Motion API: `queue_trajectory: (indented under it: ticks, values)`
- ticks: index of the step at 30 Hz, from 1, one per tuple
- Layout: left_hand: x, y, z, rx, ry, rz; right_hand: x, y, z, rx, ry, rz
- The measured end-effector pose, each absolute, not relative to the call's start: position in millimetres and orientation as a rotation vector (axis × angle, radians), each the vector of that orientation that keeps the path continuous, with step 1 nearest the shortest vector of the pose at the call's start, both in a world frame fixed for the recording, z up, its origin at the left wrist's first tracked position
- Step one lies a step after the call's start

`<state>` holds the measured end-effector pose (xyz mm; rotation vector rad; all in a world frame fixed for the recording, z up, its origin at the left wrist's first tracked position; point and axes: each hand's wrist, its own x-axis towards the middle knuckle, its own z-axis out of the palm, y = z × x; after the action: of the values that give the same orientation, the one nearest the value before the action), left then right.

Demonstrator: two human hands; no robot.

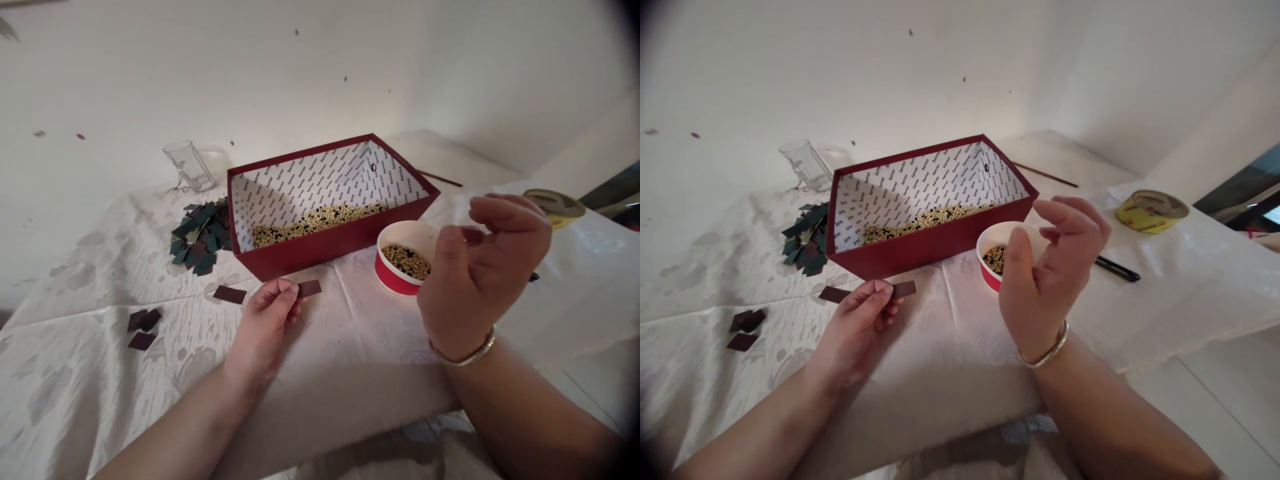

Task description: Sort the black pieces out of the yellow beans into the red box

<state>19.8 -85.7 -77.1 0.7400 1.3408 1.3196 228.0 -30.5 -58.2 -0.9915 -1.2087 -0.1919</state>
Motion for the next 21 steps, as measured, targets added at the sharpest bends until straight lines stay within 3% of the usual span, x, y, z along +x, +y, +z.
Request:
queue_trajectory:
  ticks: [7, 15, 21]
  values:
    - [20.1, -85.9, -75.2, 0.738, 1.395, 1.292, 211.5, -55.6, -54.9, -0.883, -1.553, 0.046]
    - [16.2, -92.0, -78.6, 1.185, 1.382, 1.055, 192.1, -56.1, -66.2, -1.128, -2.132, 0.744]
    - [18.8, -91.8, -68.1, 1.410, 1.518, 0.957, 191.0, -54.8, -66.4, -1.111, -2.263, 0.805]
